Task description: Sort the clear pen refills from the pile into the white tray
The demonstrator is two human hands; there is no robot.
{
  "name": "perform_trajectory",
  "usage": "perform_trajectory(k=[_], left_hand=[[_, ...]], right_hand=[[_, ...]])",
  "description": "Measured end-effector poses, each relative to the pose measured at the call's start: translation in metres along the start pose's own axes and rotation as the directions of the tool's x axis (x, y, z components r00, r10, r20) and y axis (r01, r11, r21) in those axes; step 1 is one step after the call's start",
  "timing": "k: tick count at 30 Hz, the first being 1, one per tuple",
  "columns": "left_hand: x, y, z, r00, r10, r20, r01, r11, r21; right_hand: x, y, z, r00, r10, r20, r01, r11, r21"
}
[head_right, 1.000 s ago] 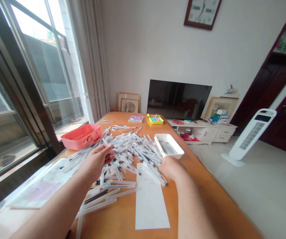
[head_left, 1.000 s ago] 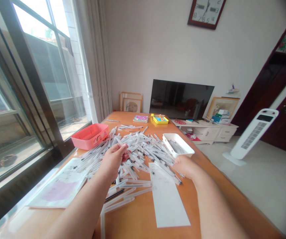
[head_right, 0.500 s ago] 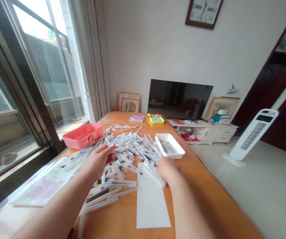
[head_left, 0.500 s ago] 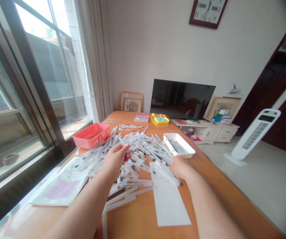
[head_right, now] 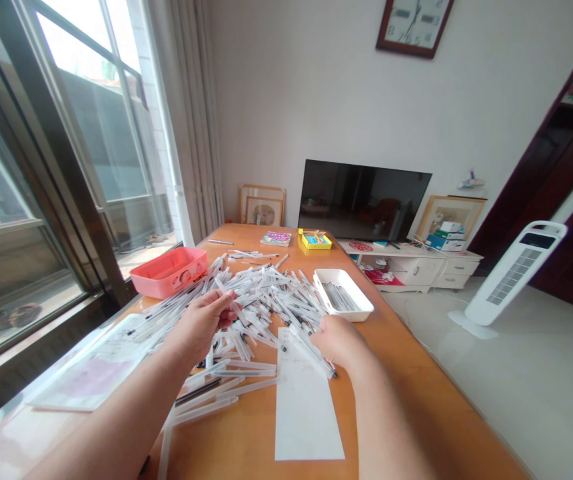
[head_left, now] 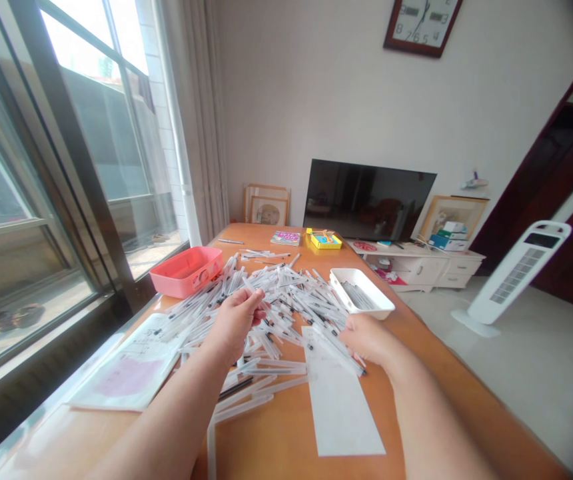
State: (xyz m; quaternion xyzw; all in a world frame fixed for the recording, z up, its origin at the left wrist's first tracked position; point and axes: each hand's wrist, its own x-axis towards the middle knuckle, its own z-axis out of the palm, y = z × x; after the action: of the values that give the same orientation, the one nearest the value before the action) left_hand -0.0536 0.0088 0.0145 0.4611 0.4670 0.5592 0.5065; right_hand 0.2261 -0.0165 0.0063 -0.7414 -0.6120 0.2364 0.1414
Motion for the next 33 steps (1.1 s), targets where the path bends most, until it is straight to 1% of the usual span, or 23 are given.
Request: perform_trajectory(k=[2,4,9,12,14,17,19,21,23,26,28,31,33], left_hand=[[0.000,0.000,0.001,1.000,-0.003,-0.001,0.003,1.000,0.004],[0.000,0.000,0.001,1.000,-0.012,-0.001,0.012,1.000,0.005],[-0.001,0.000,0.002,1.000,-0.027,-0.003,0.027,1.000,0.001],[-0.002,0.000,0.002,1.000,-0.028,-0.006,0.027,1.000,-0.008],[-0.003,-0.001,0.003,1.000,-0.025,-0.004,0.025,0.999,-0.023],[-0.004,-0.001,0.004,0.999,-0.036,-0.009,0.036,0.997,-0.066],[-0.004,0.000,0.005,0.997,-0.076,-0.002,0.075,0.986,-0.145],[-0.004,0.000,0.005,0.991,-0.132,0.036,0.136,0.959,-0.248],[-0.004,0.000,0.006,0.982,-0.168,0.080,0.185,0.926,-0.329],[-0.004,0.001,0.008,0.977,-0.182,0.111,0.212,0.894,-0.394],[-0.004,0.002,0.010,0.975,-0.183,0.129,0.221,0.876,-0.430],[-0.005,0.004,0.012,0.972,-0.199,0.126,0.236,0.849,-0.473],[-0.004,0.005,0.013,0.969,-0.221,0.108,0.245,0.836,-0.490]], right_hand=[[0.001,0.000,0.003,1.000,-0.021,-0.012,0.022,0.993,0.115],[0.002,0.000,0.004,0.998,-0.046,-0.045,0.053,0.980,0.192],[0.009,0.002,0.002,0.985,-0.071,-0.160,0.113,0.957,0.268],[0.014,0.004,0.001,0.979,-0.065,-0.193,0.140,0.900,0.412],[0.015,0.003,0.001,0.973,-0.092,-0.213,0.192,0.833,0.519],[0.011,-0.006,0.001,0.949,-0.139,-0.283,0.296,0.704,0.645],[0.004,-0.016,0.002,0.934,-0.143,-0.327,0.342,0.623,0.703],[-0.005,-0.029,0.004,0.920,-0.140,-0.366,0.380,0.553,0.741],[-0.015,-0.041,0.009,0.914,-0.140,-0.381,0.402,0.446,0.800],[-0.024,-0.056,0.017,0.934,-0.172,-0.313,0.349,0.253,0.902],[-0.027,-0.062,0.023,0.948,-0.159,-0.275,0.298,0.149,0.943],[-0.024,-0.063,0.030,0.961,-0.094,-0.260,0.264,0.033,0.964],[-0.020,-0.060,0.031,0.960,-0.044,-0.275,0.274,-0.019,0.961]])
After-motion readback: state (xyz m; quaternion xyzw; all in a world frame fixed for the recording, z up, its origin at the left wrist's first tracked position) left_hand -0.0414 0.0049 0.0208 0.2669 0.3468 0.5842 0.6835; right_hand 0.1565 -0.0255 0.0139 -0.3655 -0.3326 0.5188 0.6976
